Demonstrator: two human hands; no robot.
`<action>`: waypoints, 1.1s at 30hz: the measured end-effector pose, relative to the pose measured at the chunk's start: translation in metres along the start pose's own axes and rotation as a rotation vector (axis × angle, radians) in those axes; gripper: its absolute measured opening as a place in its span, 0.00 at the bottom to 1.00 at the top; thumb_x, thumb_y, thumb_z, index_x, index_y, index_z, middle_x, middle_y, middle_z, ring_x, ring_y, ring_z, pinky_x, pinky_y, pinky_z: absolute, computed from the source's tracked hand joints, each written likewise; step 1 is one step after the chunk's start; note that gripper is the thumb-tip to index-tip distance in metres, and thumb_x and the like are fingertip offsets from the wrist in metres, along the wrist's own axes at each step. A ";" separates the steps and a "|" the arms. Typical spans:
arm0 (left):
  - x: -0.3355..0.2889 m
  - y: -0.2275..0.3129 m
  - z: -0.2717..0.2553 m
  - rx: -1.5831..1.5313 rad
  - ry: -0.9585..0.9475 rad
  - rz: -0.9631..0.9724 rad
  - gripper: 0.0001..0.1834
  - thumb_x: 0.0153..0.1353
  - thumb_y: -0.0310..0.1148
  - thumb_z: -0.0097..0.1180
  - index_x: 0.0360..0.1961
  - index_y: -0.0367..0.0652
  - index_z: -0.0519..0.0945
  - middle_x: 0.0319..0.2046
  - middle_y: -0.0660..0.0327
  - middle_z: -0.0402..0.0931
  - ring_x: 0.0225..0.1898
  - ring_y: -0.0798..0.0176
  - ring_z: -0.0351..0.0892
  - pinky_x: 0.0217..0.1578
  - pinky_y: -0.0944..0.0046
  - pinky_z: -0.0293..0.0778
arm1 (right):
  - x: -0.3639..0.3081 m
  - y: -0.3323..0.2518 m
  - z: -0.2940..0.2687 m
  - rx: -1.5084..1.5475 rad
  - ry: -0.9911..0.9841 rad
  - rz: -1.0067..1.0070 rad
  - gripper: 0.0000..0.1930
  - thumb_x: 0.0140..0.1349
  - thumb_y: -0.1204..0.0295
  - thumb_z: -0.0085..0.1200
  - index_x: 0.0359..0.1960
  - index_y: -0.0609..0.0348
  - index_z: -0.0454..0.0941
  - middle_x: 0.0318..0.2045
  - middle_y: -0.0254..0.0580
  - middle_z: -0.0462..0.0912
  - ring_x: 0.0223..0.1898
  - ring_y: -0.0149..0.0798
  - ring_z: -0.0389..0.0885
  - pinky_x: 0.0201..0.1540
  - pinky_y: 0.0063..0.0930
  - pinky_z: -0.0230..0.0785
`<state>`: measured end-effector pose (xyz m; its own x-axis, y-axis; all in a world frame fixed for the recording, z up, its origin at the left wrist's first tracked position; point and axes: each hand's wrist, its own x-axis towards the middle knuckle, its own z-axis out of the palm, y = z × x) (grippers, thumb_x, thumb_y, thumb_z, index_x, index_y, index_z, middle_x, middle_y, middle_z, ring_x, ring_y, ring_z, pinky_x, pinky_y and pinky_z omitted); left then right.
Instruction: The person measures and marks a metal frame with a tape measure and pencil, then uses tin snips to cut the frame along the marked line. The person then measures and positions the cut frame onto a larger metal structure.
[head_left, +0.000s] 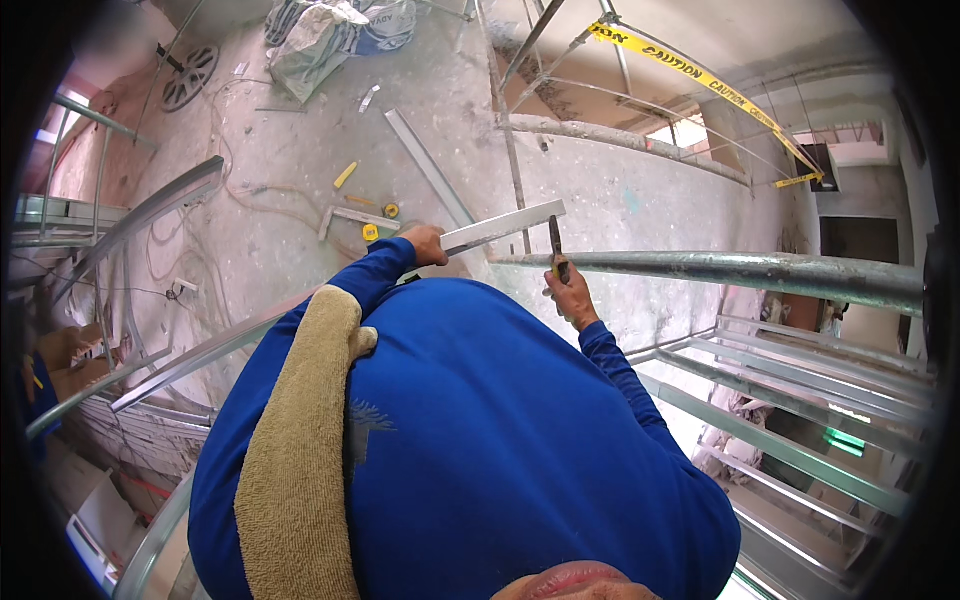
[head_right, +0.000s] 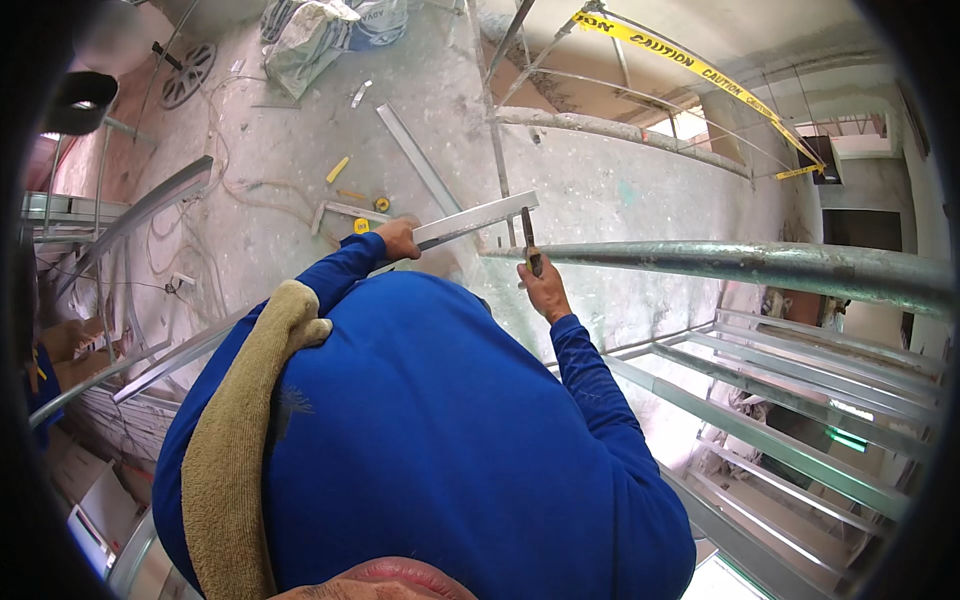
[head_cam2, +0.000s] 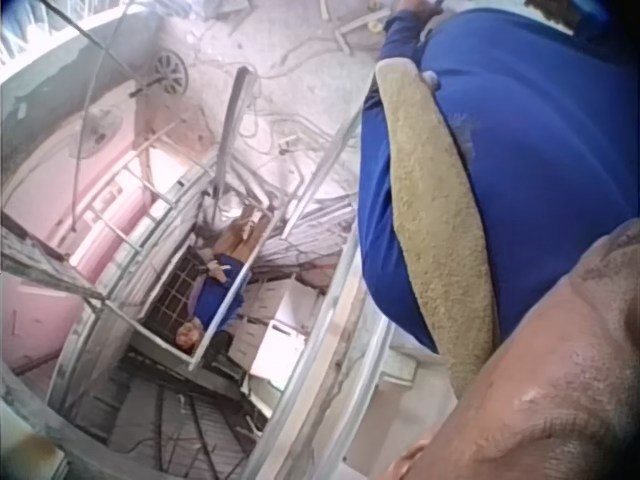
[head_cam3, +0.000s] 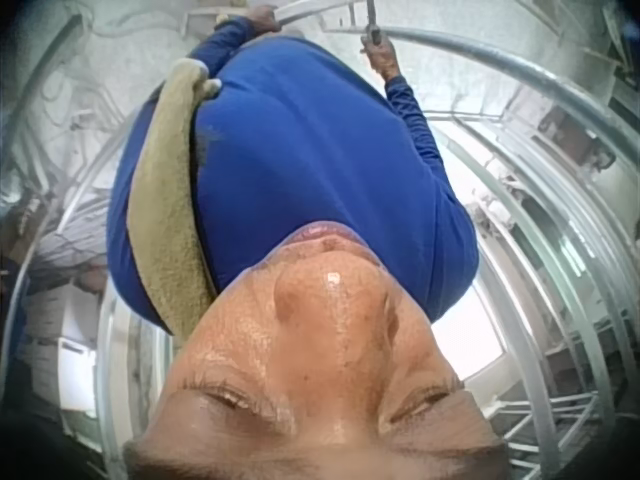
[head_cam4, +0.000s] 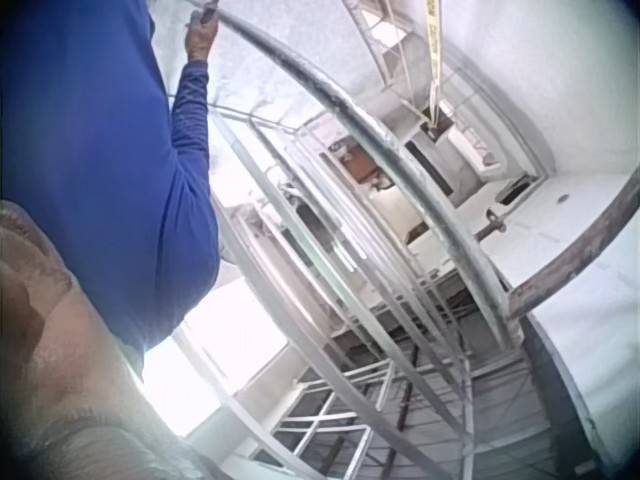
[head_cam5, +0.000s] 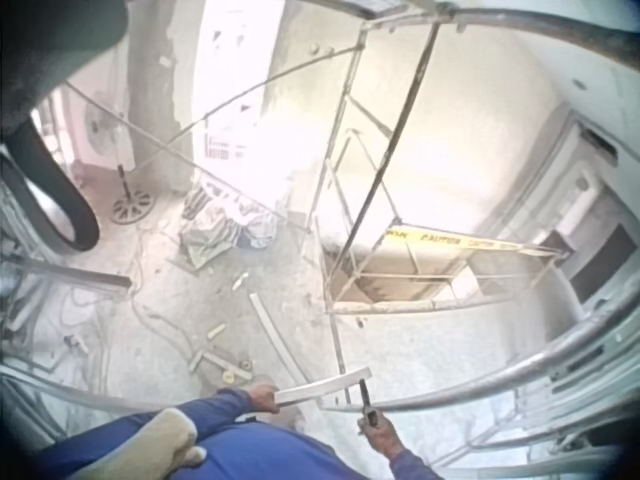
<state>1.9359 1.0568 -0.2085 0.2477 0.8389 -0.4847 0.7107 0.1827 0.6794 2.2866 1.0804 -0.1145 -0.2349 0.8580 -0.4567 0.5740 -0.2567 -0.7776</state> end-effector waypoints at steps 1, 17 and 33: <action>0.000 -0.001 -0.001 0.001 -0.008 -0.006 0.26 0.41 0.41 0.62 0.41 0.36 0.82 0.43 0.42 0.78 0.47 0.41 0.78 0.50 0.53 0.73 | 0.000 0.002 0.000 0.056 -0.006 -0.010 0.20 0.64 0.63 0.57 0.52 0.63 0.73 0.29 0.38 0.77 0.30 0.34 0.78 0.36 0.30 0.73; 0.001 0.000 0.006 0.044 0.030 -0.004 0.25 0.42 0.41 0.61 0.40 0.37 0.82 0.45 0.42 0.78 0.49 0.42 0.77 0.52 0.54 0.73 | 0.001 -0.001 -0.006 -0.140 0.020 -0.015 0.21 0.63 0.62 0.57 0.53 0.62 0.73 0.30 0.45 0.80 0.30 0.40 0.82 0.35 0.33 0.73; 0.006 -0.012 0.008 0.033 0.026 -0.005 0.25 0.42 0.42 0.61 0.42 0.38 0.82 0.45 0.43 0.77 0.50 0.42 0.77 0.52 0.53 0.73 | 0.009 0.001 -0.011 0.024 -0.026 0.006 0.21 0.64 0.64 0.57 0.56 0.61 0.72 0.33 0.38 0.79 0.32 0.32 0.79 0.37 0.29 0.74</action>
<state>1.9337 1.0555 -0.2237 0.2270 0.8512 -0.4732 0.7334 0.1703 0.6582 2.2939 1.0929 -0.1144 -0.2524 0.8447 -0.4720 0.5564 -0.2724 -0.7850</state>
